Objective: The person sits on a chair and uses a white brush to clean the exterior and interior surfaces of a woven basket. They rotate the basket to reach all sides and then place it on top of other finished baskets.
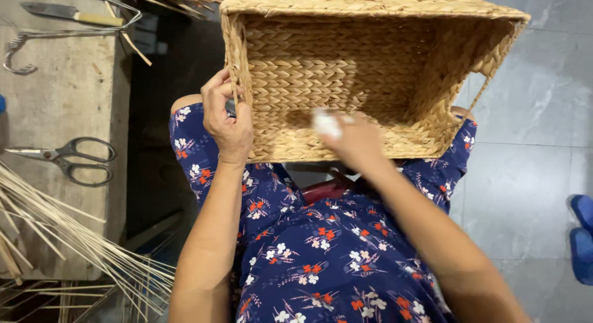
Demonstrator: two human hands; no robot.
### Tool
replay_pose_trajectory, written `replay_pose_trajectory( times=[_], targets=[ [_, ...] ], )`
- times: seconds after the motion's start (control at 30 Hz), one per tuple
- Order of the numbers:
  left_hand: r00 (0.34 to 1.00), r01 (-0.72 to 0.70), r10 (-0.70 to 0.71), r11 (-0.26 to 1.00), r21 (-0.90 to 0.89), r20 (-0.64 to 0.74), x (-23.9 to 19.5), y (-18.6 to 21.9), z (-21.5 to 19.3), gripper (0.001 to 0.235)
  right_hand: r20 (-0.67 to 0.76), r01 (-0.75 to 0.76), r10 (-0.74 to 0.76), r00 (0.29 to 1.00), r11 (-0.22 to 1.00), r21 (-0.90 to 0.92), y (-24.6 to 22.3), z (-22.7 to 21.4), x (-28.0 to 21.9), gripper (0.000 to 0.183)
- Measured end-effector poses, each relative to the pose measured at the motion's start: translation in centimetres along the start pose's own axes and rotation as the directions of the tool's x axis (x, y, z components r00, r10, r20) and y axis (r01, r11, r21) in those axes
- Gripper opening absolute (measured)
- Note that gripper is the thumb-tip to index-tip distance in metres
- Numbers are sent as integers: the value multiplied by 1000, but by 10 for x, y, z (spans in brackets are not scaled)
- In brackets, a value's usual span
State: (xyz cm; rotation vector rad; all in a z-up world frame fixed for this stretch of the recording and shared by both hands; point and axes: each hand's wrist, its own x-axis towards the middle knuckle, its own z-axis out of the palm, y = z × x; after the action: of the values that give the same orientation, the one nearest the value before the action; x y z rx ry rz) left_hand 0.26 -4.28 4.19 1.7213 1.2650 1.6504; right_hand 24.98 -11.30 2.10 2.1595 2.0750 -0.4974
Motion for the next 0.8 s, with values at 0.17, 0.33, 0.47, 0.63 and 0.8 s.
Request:
replay_pose_trajectory(
  times=[0.17, 0.33, 0.47, 0.63, 0.8],
  targets=[
    [1000, 0, 1, 1000, -3, 4, 3, 0, 3, 17, -19, -291, 290, 957, 951, -105, 100, -32, -36, 70],
    [999, -44, 44, 999, 14, 26, 6, 1, 4, 22, 55, -353, 356, 933, 934, -54, 67, -17, -20, 67],
    [1000, -19, 19, 1000, -8, 11, 4, 1, 3, 20, -10, -131, 132, 991, 986, 103, -14, -8, -4, 59],
    [1000, -14, 14, 1000, 15, 10, 3, -1, 3, 20, -38, 227, -224, 974, 959, 172, -91, 5, 4, 63],
    [1000, -19, 19, 1000, 10, 0, 0, -6, 3, 21, -36, 118, -112, 993, 964, 237, -22, -2, 5, 64]
  ],
)
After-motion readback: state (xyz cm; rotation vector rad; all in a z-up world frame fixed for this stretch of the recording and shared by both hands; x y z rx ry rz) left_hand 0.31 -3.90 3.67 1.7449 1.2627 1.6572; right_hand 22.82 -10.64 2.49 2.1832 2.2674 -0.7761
